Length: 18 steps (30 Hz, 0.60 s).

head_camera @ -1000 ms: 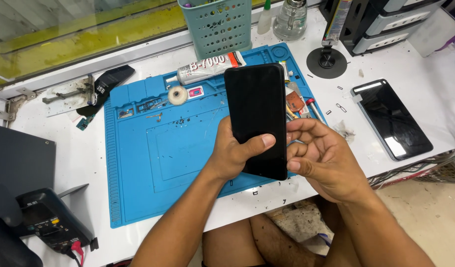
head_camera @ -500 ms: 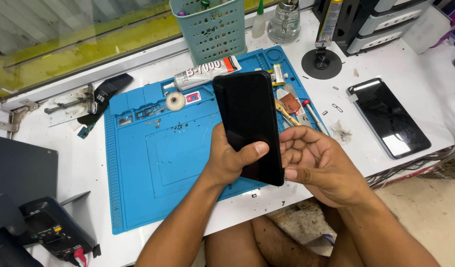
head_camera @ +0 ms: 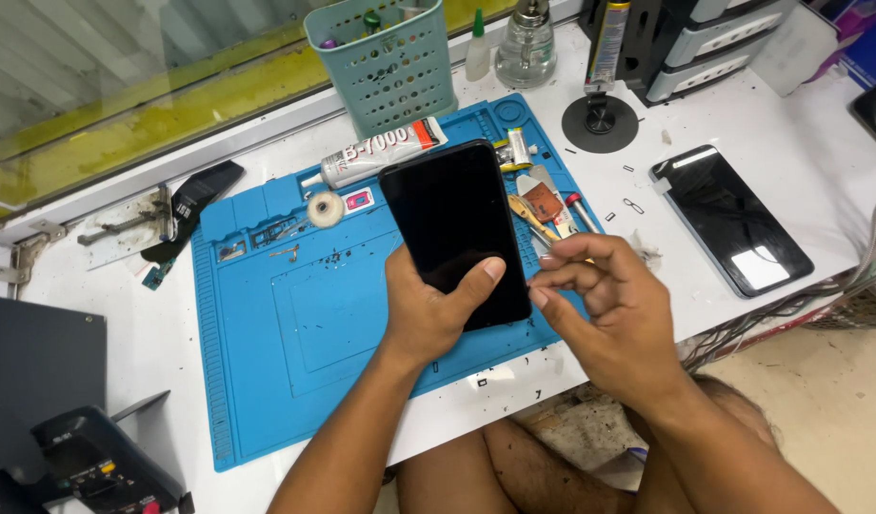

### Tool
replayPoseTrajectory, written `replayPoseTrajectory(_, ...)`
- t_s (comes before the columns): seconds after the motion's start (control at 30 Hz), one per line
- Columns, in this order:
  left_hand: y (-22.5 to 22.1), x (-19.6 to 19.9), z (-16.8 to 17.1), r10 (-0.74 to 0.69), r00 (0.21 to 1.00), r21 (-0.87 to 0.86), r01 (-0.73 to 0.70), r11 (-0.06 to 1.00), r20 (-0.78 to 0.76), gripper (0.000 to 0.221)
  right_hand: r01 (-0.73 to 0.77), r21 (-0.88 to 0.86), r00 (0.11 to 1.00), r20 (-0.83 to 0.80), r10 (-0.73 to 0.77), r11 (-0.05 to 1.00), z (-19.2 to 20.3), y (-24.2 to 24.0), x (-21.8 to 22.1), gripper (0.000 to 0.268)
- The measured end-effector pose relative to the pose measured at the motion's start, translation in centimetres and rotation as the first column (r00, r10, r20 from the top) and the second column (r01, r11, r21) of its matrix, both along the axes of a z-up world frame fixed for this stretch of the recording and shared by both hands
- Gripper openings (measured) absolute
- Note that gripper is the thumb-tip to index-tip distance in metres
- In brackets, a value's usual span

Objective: Cleaning and inspecting a smartphone on a repair bench using a cloth and pry tool

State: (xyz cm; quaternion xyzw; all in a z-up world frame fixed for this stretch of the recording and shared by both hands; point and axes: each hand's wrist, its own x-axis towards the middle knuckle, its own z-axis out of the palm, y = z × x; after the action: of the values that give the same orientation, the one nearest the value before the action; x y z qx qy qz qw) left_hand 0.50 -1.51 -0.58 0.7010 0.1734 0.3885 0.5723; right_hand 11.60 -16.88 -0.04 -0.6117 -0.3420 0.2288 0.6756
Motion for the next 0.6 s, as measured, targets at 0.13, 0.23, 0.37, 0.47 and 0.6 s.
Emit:
replayPoseTrajectory(0.13,0.0,0.6,1.1,-0.007,0.998,0.038,0.004,0.999,0.069,0.024,0.071,0.159,0.947,0.298,-0.117,0.985,-2.0,1.1,0.3,0.037)
replayPoseTrajectory(0.23,0.0,0.6,0.9,0.013,1.000,0.068,-0.012,0.998,-0.012,0.026,0.101,0.142,0.885,0.440,-0.154,0.985,-2.3,1.3,0.6,0.034)
replayPoseTrajectory(0.37,1.0,0.7,0.9,-0.057,0.994,0.001,0.058,0.998,-0.095,0.025,0.078,0.108,0.895,0.430,-0.117,0.991,-2.4,1.1,0.5,0.037)
replayPoseTrajectory(0.47,1.4,0.6,-0.2,-0.088,0.985,-0.005,0.088,0.996,-0.151,0.027,0.029,0.083,0.940,0.338,-0.055,0.996,-2.9,0.9,0.4,0.038)
replayPoseTrajectory(0.6,0.8,0.5,1.1,-0.062,0.970,0.001,0.064,0.998,-0.234,0.028,0.050,0.027,0.941,0.333,-0.056,0.998,-3.2,0.8,0.9,0.041)
